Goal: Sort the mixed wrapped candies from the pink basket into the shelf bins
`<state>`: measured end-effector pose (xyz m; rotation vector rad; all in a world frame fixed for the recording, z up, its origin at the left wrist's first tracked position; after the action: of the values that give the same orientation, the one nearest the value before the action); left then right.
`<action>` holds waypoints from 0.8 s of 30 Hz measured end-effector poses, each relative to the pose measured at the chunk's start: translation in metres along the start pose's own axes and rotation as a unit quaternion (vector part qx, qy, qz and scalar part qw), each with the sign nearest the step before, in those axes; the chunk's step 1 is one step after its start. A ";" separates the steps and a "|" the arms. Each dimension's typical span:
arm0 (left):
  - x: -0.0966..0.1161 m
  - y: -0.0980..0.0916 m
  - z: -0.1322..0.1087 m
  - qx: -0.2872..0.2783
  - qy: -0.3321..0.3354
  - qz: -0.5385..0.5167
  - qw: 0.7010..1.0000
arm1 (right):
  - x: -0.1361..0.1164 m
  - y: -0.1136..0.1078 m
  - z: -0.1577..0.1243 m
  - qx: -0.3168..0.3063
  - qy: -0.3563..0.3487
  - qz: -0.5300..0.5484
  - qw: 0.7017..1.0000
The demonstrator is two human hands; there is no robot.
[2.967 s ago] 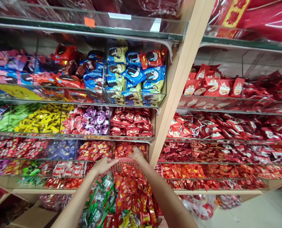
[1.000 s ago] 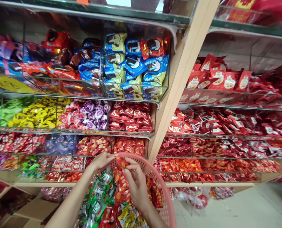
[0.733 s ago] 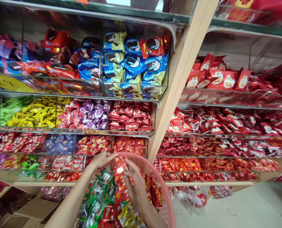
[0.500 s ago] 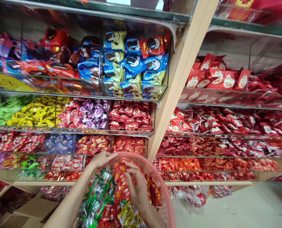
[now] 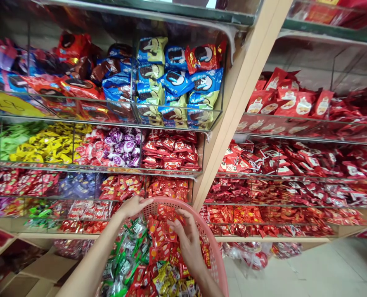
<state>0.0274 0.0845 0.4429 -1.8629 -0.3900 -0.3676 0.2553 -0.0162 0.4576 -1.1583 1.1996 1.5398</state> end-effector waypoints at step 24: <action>0.001 -0.001 -0.001 0.003 0.010 0.010 1.000 | 0.048 0.073 0.078 -0.271 -0.196 -0.657 0.676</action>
<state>0.0275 0.0840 0.4446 -1.8555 -0.3589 -0.3705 0.1617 0.0502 0.4347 -1.4062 -0.5203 0.8124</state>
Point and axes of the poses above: each hand's wrist, its own z-axis towards the middle knuckle, its own y-axis out of the palm, x = y × z, the point moved 5 cm from there along z, towards the middle knuckle, and after that the axes turned 8 degrees about -x, right-handed, at the moved point
